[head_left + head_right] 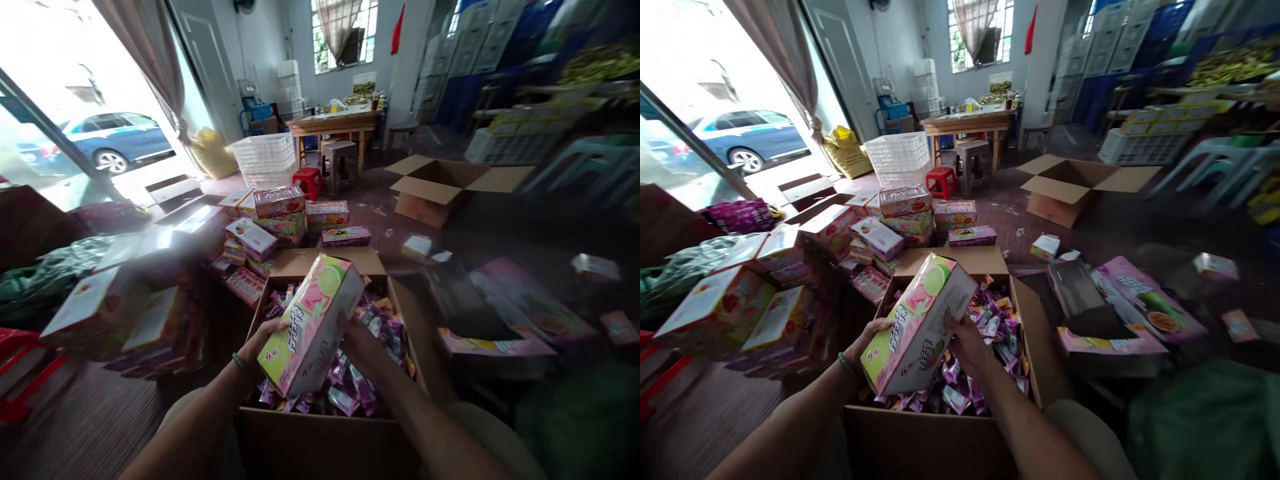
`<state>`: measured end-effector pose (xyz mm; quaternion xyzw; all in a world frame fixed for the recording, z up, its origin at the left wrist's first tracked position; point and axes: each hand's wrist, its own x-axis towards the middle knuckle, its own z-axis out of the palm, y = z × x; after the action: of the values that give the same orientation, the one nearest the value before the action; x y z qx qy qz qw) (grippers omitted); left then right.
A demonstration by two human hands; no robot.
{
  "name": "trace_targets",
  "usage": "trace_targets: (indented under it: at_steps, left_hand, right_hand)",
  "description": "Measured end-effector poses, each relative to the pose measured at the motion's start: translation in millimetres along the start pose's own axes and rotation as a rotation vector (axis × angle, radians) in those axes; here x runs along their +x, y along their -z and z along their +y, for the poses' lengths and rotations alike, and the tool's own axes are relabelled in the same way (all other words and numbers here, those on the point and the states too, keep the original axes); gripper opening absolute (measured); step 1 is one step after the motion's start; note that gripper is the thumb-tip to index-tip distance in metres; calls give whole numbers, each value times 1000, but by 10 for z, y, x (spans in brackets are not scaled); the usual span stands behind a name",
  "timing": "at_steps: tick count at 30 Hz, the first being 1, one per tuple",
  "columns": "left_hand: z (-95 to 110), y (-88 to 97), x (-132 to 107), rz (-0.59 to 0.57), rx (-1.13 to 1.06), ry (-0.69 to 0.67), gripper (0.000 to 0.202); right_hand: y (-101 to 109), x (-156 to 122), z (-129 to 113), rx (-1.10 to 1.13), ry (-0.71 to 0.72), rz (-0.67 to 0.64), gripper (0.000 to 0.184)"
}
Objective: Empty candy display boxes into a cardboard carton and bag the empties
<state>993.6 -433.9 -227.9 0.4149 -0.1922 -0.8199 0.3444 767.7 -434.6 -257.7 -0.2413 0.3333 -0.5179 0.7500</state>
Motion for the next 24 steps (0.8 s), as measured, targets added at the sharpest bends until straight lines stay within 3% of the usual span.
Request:
trace_targets:
  at_steps: [2,8,11,15,19,21,24]
  left_hand:
    - [-106,-33,104,106,-44,4,46]
    - [-213,190,384,301,-69,-302,27]
    - [-118,224,407,287,-53,-242,23]
    - [47,107,325,229,-153,-81,23]
    - [119,-4,244,235,-157,-5,38]
    - [128,-15,218,197,-98,-2,50]
    - [149,23,195,116,28,-126,62]
  right_hand:
    - [3,-53,-18,-3,20,-6,56]
    - [-94,-46,-80,58,-30,1,56]
    - [-150,55,-80,69,-42,22,59]
    - [-140,177,-97,-62,-62,34,62]
    - [-29,242,-134,-245,-58,98,57]
    - [35,260,-145,-338,-64,141,55]
    - [91,276,-160,-395,-57,181,53]
